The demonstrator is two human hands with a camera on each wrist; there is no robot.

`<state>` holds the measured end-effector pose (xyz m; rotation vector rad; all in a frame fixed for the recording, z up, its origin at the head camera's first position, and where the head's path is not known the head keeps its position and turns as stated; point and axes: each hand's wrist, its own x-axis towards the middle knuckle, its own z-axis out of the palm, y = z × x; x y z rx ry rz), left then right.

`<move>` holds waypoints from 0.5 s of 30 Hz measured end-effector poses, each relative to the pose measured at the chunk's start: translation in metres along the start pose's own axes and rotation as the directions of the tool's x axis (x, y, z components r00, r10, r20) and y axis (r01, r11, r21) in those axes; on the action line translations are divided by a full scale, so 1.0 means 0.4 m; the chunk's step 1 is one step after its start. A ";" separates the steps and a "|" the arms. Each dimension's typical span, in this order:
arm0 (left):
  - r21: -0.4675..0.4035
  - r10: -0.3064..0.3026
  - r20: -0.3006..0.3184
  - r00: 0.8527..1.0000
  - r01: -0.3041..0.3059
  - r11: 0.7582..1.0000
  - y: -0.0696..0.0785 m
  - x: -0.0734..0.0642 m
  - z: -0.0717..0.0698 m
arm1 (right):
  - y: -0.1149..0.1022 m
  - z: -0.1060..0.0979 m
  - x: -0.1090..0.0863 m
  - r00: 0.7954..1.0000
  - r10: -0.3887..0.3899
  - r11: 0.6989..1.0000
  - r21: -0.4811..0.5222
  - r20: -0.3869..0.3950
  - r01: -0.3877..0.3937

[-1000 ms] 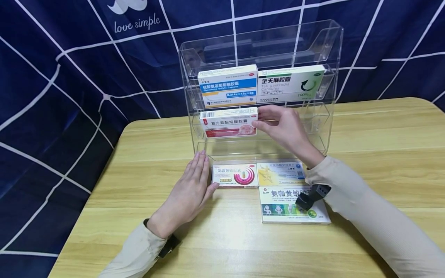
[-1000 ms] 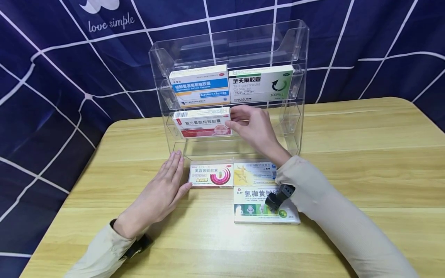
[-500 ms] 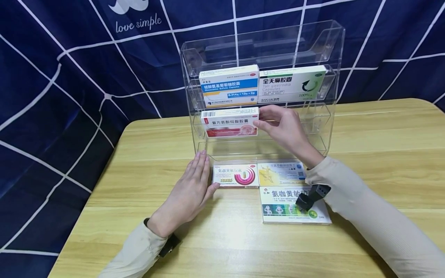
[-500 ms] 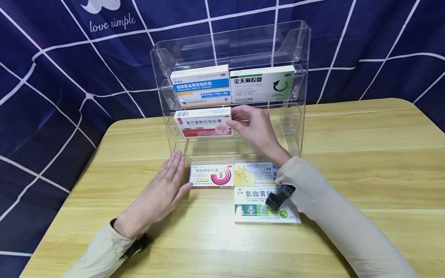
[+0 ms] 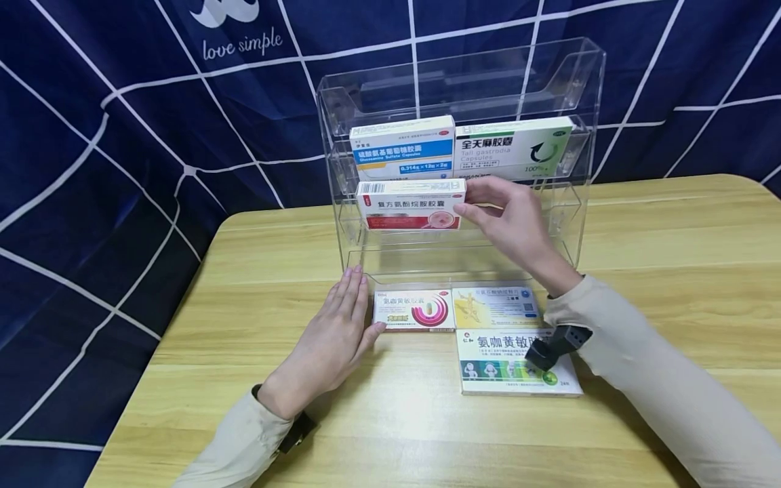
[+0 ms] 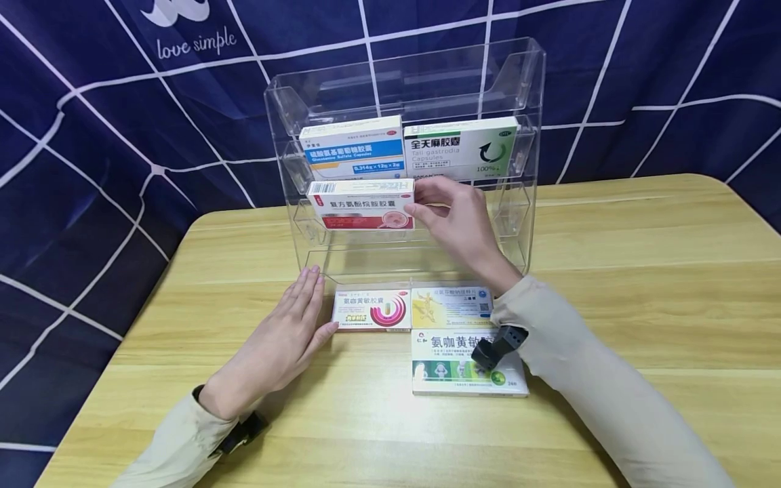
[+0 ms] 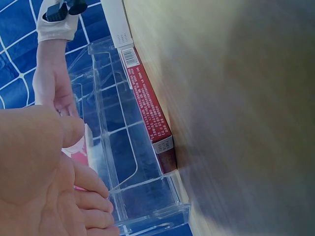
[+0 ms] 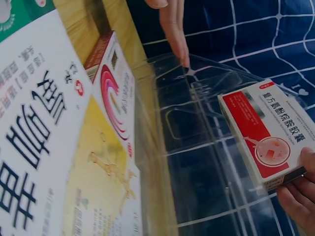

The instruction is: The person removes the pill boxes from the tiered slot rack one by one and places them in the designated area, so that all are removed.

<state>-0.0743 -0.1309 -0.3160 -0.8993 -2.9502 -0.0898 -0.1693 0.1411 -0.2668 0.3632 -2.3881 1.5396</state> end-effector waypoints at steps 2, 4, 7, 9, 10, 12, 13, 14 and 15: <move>-0.001 0.002 -0.008 1.000 -0.002 1.000 0.001 0.000 0.001 | -0.005 -0.009 -0.003 1.000 -0.012 1.000 -0.006 -0.019 0.011; 0.001 0.003 -0.010 1.000 -0.003 1.000 0.002 0.000 0.001 | -0.009 -0.019 -0.008 0.999 -0.030 0.999 -0.014 -0.034 0.030; 0.004 0.006 -0.015 1.000 -0.006 1.000 0.003 0.000 0.000 | -0.017 -0.036 -0.022 0.998 -0.041 0.999 -0.033 -0.048 0.040; 0.006 0.007 -0.016 1.000 -0.007 1.000 0.003 0.000 0.000 | -0.022 -0.045 -0.033 0.998 -0.039 0.998 -0.044 -0.051 0.036; 0.006 0.008 -0.017 1.000 -0.008 1.000 0.003 0.001 0.000 | -0.023 -0.050 -0.039 0.998 -0.038 0.998 -0.047 -0.049 0.036; 0.006 0.006 -0.011 1.000 -0.006 1.000 0.003 0.000 -0.001 | -0.024 -0.058 -0.051 0.999 -0.032 0.998 -0.046 -0.041 0.031; 0.006 0.004 -0.007 1.000 -0.004 1.000 0.002 0.000 -0.002 | -0.023 -0.062 -0.056 0.999 -0.032 0.998 -0.047 -0.037 0.030; 0.006 0.002 -0.001 1.000 -0.002 1.000 0.002 0.000 -0.002 | -0.022 -0.065 -0.061 0.999 -0.032 0.999 -0.045 -0.035 0.030; 0.006 0.000 0.005 1.000 0.000 1.000 0.002 -0.001 -0.003 | -0.020 -0.068 -0.066 0.999 -0.035 0.998 -0.046 -0.033 0.034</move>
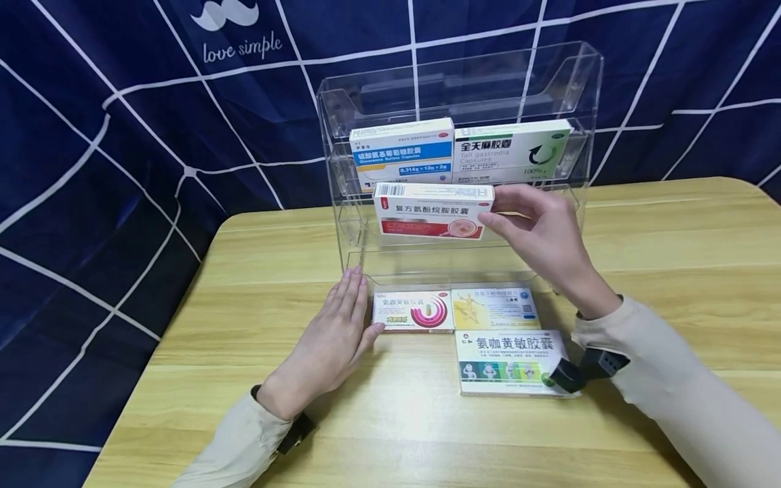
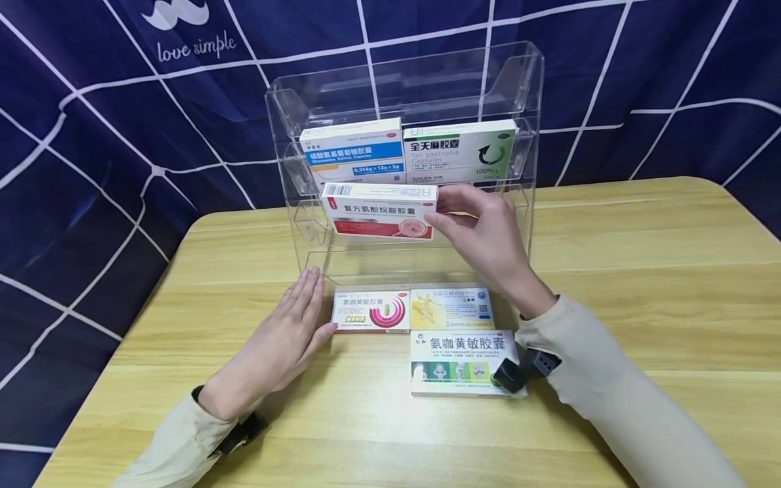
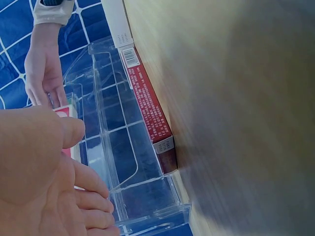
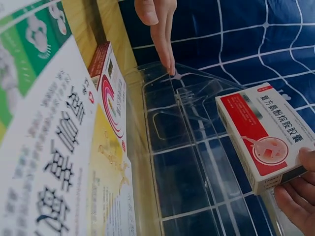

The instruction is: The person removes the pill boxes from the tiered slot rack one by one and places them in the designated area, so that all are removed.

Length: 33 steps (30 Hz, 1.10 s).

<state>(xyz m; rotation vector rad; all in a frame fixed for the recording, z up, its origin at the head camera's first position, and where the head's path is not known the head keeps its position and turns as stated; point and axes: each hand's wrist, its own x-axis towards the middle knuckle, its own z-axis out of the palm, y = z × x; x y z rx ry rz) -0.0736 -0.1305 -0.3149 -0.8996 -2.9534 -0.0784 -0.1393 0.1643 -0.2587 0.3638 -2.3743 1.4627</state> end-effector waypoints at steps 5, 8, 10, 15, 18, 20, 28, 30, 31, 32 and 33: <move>0.006 -0.007 0.019 1.000 0.007 1.000 -0.001 -0.002 0.000 | 0.005 -0.008 -0.018 1.000 -0.014 1.000 0.001 0.001 0.014; 0.009 -0.008 0.027 1.000 0.008 1.000 -0.002 -0.003 0.000 | 0.005 -0.010 -0.024 1.000 -0.010 1.000 0.001 0.002 0.010; 0.012 -0.001 0.021 1.000 0.001 1.000 -0.003 -0.003 0.000 | 0.006 -0.012 -0.028 1.000 -0.002 1.000 -0.002 0.004 0.002; 0.022 0.016 0.007 1.000 -0.016 1.000 -0.003 -0.002 -0.001 | 0.010 -0.015 -0.034 1.000 0.014 1.000 0.004 0.006 -0.014; 0.027 0.018 0.010 1.000 -0.018 0.999 -0.004 -0.003 -0.001 | 0.009 -0.015 -0.035 1.000 0.015 1.000 0.003 0.006 -0.016; 0.024 0.018 0.008 1.000 -0.018 1.000 -0.004 -0.003 0.000 | 0.009 -0.015 -0.035 1.000 0.014 1.000 0.000 0.006 -0.014; 0.013 0.003 0.005 1.000 -0.004 1.000 -0.003 0.004 0.001 | 0.000 -0.021 -0.025 1.000 -0.004 1.000 -0.027 0.017 0.005; 0.009 -0.001 0.015 1.000 0.001 1.000 -0.003 0.004 0.000 | -0.003 -0.022 -0.025 1.000 0.006 0.999 -0.037 0.021 -0.005; 0.006 -0.002 0.018 1.000 0.002 1.000 -0.002 0.004 0.000 | -0.003 -0.022 -0.025 1.000 0.010 0.999 -0.037 0.024 -0.009; 0.002 -0.003 0.021 1.000 0.003 1.000 -0.002 0.004 -0.001 | -0.003 -0.021 -0.026 1.000 0.015 0.999 -0.037 0.026 -0.014; -0.001 -0.004 0.023 1.000 0.004 1.000 -0.002 0.004 -0.001 | -0.002 -0.020 -0.027 0.999 0.021 0.999 -0.039 0.029 -0.020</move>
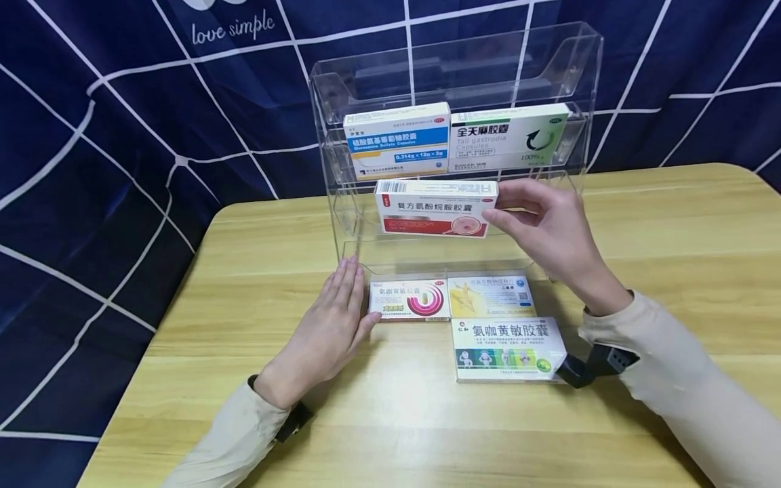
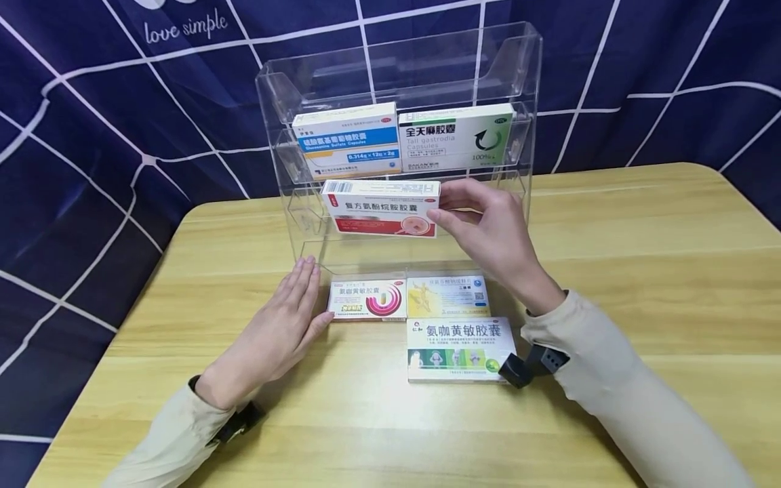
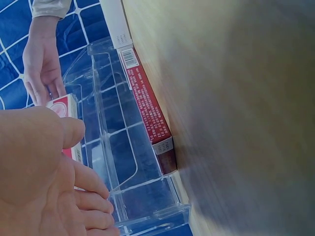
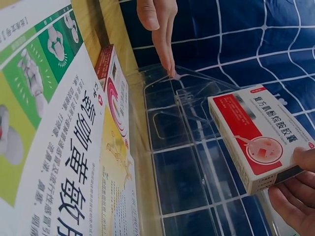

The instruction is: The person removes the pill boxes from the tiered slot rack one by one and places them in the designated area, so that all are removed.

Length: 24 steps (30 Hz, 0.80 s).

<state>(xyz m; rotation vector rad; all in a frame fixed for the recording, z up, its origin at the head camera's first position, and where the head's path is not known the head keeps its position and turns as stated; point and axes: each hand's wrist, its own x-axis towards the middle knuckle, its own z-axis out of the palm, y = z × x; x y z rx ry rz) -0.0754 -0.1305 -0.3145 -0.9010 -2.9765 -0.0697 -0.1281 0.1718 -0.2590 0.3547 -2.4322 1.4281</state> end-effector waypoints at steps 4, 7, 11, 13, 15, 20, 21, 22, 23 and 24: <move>-0.006 -0.004 -0.004 1.000 0.004 1.000 0.000 0.001 -0.002 | 0.002 0.000 0.005 1.000 -0.001 1.000 0.012 0.017 0.001; -0.006 -0.004 -0.008 1.000 0.004 1.000 0.000 0.000 0.000 | 0.003 0.001 0.004 1.000 0.007 1.000 0.009 0.027 -0.007; -0.006 -0.001 -0.019 1.000 0.001 1.000 0.001 0.001 0.002 | 0.001 -0.002 0.001 0.999 0.009 1.000 -0.001 0.034 -0.009; -0.006 0.002 -0.026 1.000 -0.003 1.000 0.002 0.001 0.003 | 0.000 -0.002 0.001 0.999 0.007 1.000 -0.006 0.033 -0.006; -0.005 0.004 -0.028 1.000 -0.004 1.000 0.003 0.002 0.002 | 0.000 -0.002 0.000 0.999 0.006 1.000 -0.011 0.031 -0.006; -0.009 0.004 -0.020 1.000 -0.004 1.000 0.004 0.001 0.001 | -0.002 -0.001 -0.003 0.999 0.009 1.000 -0.006 0.035 -0.009; -0.013 0.003 -0.020 1.000 -0.003 1.000 0.003 0.001 0.000 | -0.002 -0.001 -0.004 0.999 0.009 1.000 -0.001 0.038 -0.009; -0.014 0.003 -0.021 1.000 -0.004 1.000 0.003 0.000 0.000 | -0.003 -0.001 -0.004 0.999 0.008 1.000 0.006 0.040 -0.008; -0.013 0.003 -0.021 1.000 -0.004 1.000 0.003 -0.001 0.000 | -0.004 0.000 -0.004 0.999 0.005 1.000 0.013 0.043 -0.006; -0.013 0.002 -0.021 1.000 -0.002 1.000 0.003 -0.001 -0.001 | -0.004 0.000 -0.005 0.999 0.004 1.000 0.017 0.048 -0.005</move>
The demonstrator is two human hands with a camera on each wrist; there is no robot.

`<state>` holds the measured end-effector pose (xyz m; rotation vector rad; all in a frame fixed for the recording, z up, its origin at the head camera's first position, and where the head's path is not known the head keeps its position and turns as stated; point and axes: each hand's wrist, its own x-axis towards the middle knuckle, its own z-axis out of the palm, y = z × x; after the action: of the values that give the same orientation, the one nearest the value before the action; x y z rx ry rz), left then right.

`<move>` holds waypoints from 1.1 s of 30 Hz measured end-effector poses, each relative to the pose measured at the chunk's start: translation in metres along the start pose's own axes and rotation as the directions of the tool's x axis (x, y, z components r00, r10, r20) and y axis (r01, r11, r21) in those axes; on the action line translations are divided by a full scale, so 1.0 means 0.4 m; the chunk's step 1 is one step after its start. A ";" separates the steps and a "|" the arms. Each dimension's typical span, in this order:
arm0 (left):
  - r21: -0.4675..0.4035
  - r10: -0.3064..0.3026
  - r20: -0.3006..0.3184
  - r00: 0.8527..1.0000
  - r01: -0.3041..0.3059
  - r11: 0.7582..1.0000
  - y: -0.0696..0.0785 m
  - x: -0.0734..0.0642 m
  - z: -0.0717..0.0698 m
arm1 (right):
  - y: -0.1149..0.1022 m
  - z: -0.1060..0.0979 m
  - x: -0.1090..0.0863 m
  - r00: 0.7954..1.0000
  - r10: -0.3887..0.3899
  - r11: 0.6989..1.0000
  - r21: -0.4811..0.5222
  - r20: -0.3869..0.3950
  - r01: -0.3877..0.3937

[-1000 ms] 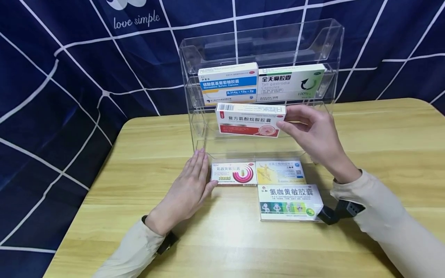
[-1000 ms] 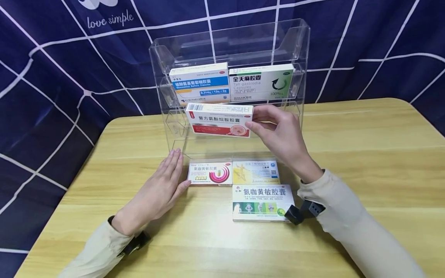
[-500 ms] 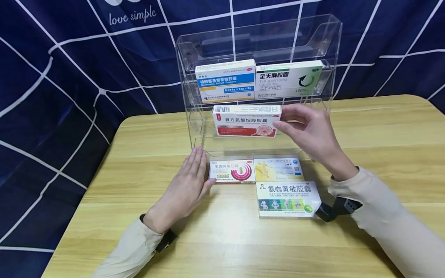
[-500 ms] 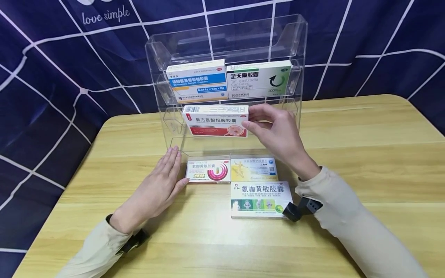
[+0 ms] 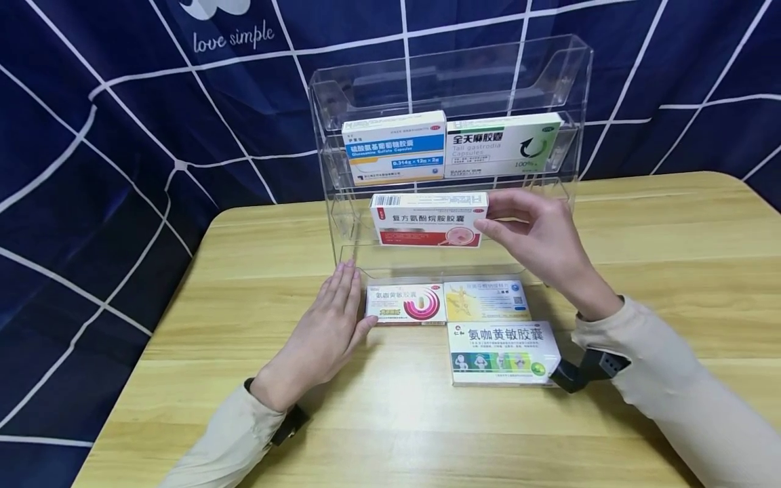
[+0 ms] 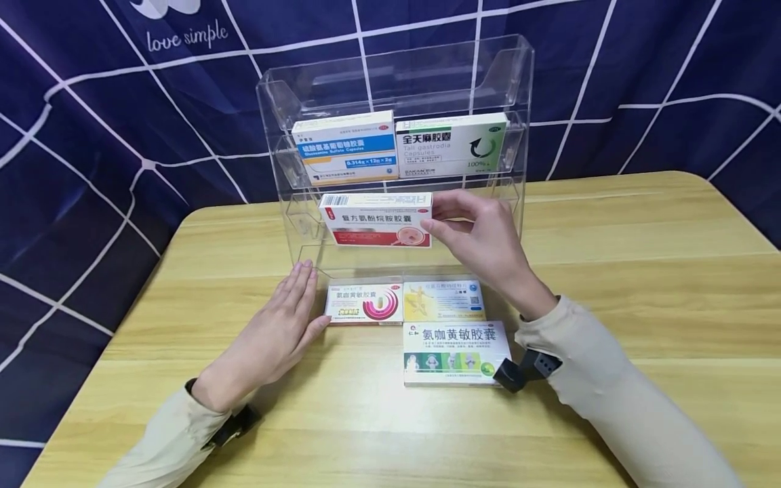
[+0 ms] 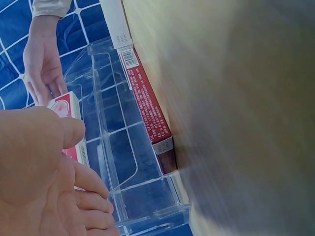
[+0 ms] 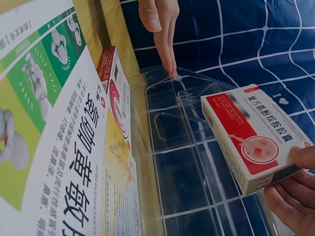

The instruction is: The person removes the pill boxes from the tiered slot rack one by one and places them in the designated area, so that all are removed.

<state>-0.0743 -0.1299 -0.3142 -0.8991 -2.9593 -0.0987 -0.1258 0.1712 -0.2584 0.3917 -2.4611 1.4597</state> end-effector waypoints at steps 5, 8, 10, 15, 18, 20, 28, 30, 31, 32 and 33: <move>-0.002 -0.004 0.007 1.000 0.004 1.000 -0.002 -0.003 0.000 | 0.002 0.003 0.000 1.000 0.004 1.000 -0.009 0.009 -0.004; 0.001 -0.005 0.006 1.000 0.005 1.000 -0.003 -0.002 -0.001 | 0.003 0.003 0.000 1.000 0.002 1.000 -0.017 0.009 -0.002; 0.004 -0.003 0.002 1.000 0.003 1.000 -0.004 -0.001 -0.001 | 0.004 0.001 -0.001 1.000 0.000 1.000 -0.018 0.011 0.000; 0.000 0.002 -0.007 1.000 -0.002 1.000 -0.006 0.001 -0.001 | 0.005 -0.005 -0.009 0.999 0.019 0.999 -0.035 0.033 -0.018; -0.004 0.003 -0.004 1.000 -0.003 1.000 -0.006 0.002 -0.002 | 0.006 -0.010 -0.017 0.998 0.041 0.998 -0.054 0.047 -0.038; -0.004 0.004 -0.002 1.000 -0.004 1.000 -0.006 0.003 -0.004 | 0.005 -0.013 -0.021 0.996 0.062 0.997 -0.053 0.058 -0.059; -0.023 0.003 0.014 1.000 -0.003 1.000 -0.007 0.005 -0.012 | 0.008 -0.022 -0.033 0.988 0.111 0.993 -0.060 0.104 -0.105; -0.035 0.002 0.019 1.000 -0.001 0.999 -0.007 0.003 -0.013 | 0.010 -0.023 -0.035 0.985 0.131 0.990 -0.061 0.117 -0.125; -0.041 0.000 0.022 1.000 0.000 0.999 -0.007 0.002 -0.013 | 0.011 -0.024 -0.036 0.982 0.146 0.988 -0.062 0.124 -0.139; -0.046 0.000 0.022 1.000 0.001 0.999 -0.008 0.000 -0.013 | 0.011 -0.026 -0.037 0.977 0.164 0.986 -0.066 0.133 -0.156; -0.051 -0.001 0.022 1.000 0.002 0.999 -0.008 -0.002 -0.013 | 0.012 -0.028 -0.039 0.972 0.186 0.982 -0.066 0.147 -0.178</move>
<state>-0.0753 -0.1334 -0.3091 -0.9100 -2.9906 -0.1662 -0.1119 0.1846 -0.2626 0.2829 -2.7139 1.4808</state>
